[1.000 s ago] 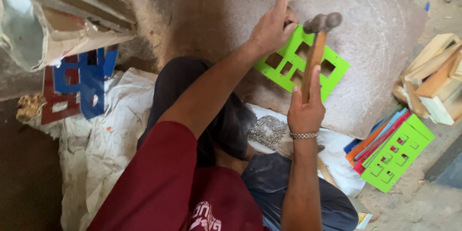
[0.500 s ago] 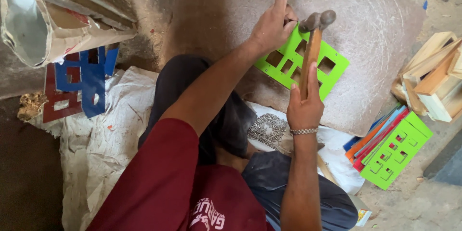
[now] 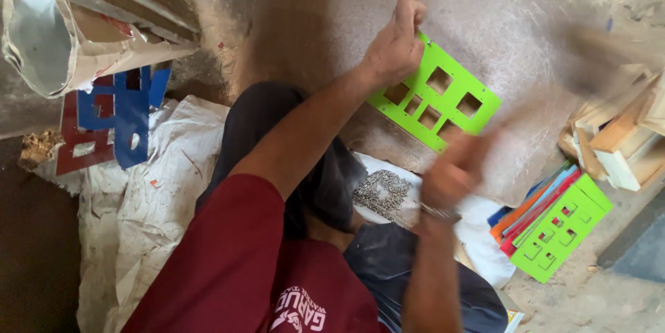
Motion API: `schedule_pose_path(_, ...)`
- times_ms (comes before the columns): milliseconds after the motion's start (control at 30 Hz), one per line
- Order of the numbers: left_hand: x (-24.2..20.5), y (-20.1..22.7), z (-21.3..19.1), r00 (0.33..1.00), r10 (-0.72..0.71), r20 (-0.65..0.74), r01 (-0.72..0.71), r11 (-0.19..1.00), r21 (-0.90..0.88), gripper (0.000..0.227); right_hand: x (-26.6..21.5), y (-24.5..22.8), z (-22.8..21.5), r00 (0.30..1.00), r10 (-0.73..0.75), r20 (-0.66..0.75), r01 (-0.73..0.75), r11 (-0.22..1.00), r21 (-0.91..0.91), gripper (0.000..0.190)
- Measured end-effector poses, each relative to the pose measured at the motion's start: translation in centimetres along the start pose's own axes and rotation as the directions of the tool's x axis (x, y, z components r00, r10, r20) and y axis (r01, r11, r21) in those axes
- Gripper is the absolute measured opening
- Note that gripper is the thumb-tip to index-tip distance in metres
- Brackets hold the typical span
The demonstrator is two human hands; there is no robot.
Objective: The person sits on the floor and uses a hammer to drive nails into green plastic templates placed over wooden box frames. They repeatedly pick up nails, position them, and hammer them in, then flip the frames to continue nailing.
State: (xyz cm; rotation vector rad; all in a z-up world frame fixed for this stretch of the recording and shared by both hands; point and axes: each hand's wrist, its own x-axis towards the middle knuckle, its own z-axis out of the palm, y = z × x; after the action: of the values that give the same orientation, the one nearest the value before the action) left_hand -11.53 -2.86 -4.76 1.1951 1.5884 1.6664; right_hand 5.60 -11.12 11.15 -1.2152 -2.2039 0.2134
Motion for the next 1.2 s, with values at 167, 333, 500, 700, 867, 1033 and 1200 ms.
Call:
schedule_pose_path(167,-0.5,-0.6,0.4,0.991,0.115,-0.064,-0.115,0.993,0.004,0.041,-3.3,1.9,1.9,0.839,0.375,0.395,-0.456,0.88,0.134,0.066)
schedule_pose_path(333,-0.9,-0.4,0.5,0.999,0.04,-0.035,-0.041,0.999,-0.032,0.04,-6.5,1.0,-1.4,0.967,0.128,0.219,-0.161,0.977,0.139,0.067)
schedule_pose_path(500,-0.6,1.1,-0.4,0.997,-0.009,-0.081,-0.011,0.971,-0.241,0.044,-8.6,2.3,-5.0,0.66,0.7,0.275,-0.752,0.612,0.247,0.079)
schedule_pose_path(700,-4.4,3.7,-2.8,0.936,-0.35,0.038,0.256,0.751,0.609,0.067,-10.8,4.7,-6.6,0.509,0.79,0.341,-0.859,0.445,0.251,0.084)
schedule_pose_path(867,-5.7,9.9,-3.0,0.954,-0.284,0.097,0.229,0.898,0.376,0.07,-13.4,6.3,-6.3,0.505,0.756,0.418,-0.85,0.349,0.395,0.089)
schedule_pose_path(1033,-3.2,20.2,-0.9,0.951,-0.216,0.22,0.135,0.934,0.331,0.065,-14.6,7.2,-6.6,0.481,0.73,0.485,-0.839,0.223,0.497,0.087)
schedule_pose_path(1200,-10.5,27.8,-2.6,0.487,0.478,0.731,-0.829,0.517,0.214,0.054,-17.1,10.1,-5.9,0.459,0.769,0.444,-0.79,0.125,0.601,0.072)
